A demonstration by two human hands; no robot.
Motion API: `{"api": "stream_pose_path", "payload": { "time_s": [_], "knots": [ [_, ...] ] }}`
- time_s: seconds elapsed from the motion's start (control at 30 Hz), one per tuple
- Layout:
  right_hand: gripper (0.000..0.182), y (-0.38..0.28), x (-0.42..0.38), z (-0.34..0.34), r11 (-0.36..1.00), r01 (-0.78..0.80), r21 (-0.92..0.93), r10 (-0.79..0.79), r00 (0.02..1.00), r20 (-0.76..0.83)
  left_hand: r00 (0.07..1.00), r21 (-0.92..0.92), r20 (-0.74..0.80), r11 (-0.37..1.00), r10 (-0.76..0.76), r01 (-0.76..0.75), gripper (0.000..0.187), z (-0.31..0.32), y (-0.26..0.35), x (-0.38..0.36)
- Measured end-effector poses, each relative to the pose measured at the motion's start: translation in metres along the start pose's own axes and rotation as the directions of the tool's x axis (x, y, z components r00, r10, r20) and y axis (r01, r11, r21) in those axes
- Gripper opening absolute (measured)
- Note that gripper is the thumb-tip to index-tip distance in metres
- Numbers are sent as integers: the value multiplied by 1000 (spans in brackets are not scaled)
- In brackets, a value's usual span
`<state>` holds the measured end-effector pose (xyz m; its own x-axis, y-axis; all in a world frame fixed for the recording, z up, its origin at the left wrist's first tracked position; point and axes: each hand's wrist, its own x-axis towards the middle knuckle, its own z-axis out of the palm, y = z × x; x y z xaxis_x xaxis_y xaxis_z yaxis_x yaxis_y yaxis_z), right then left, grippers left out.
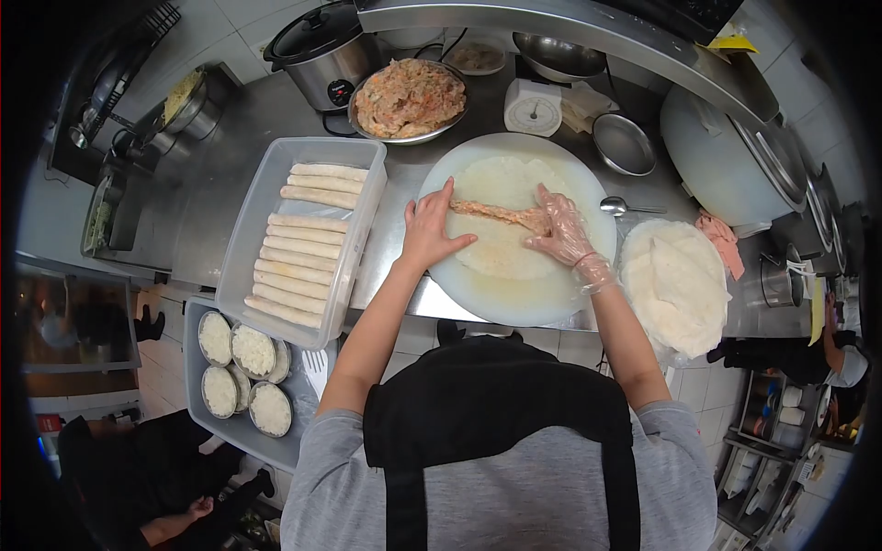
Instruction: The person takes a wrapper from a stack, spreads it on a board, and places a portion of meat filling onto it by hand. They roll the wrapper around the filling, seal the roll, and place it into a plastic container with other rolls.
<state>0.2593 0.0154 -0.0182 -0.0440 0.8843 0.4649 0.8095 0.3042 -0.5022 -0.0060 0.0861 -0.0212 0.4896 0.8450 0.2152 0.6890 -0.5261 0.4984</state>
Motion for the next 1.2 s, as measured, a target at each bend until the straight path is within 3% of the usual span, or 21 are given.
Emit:
{"api": "stream_pose_path", "payload": {
  "time_s": [0.1,0.17,0.3,0.37,0.5,0.57,0.7,0.77,0.87,1.0,1.07,1.2],
  "knots": [
    [50,8,-4,-6,997,8,-82,0,995,97,1000,-21,8,1000,6,-6,114,1,0,-1],
    [52,17,-2,-1,998,-59,25,53,981,187,1000,-50,1,999,6,-6,113,2,-2,-1],
    [44,10,2,-1,994,-89,64,77,982,175,1000,-44,5,999,8,-8,113,1,-2,-1],
    [29,-10,8,-3,991,-109,-72,113,992,55,1000,-50,4,999,7,-7,113,1,0,-1],
    [34,-7,10,3,994,-97,-50,104,984,144,1000,-48,-5,999,14,-14,112,0,0,0],
    [37,3,6,7,999,-24,-24,27,988,149,1000,-49,0,999,7,-7,112,1,-1,-1],
    [36,7,1,1,999,15,52,-19,997,72,1000,-51,0,999,0,0,112,1,0,-1],
    [33,2,-3,-5,993,-82,-82,94,985,143,1000,-54,-5,998,12,-12,112,0,0,-1],
    [36,-2,-4,-13,992,-49,-115,67,985,159,1000,-42,-2,999,10,-10,112,0,-1,-2],
    [40,8,-7,-17,999,-39,16,39,999,-21,1000,-35,-5,999,10,-11,112,2,-1,-2],
    [45,13,-8,-24,999,-40,-35,45,988,146,1000,-44,-15,999,25,-25,112,1,0,-2],
    [47,24,-10,-14,997,-74,-3,73,983,168,1000,-36,0,999,18,-18,112,0,-1,-1]
  ]
}}
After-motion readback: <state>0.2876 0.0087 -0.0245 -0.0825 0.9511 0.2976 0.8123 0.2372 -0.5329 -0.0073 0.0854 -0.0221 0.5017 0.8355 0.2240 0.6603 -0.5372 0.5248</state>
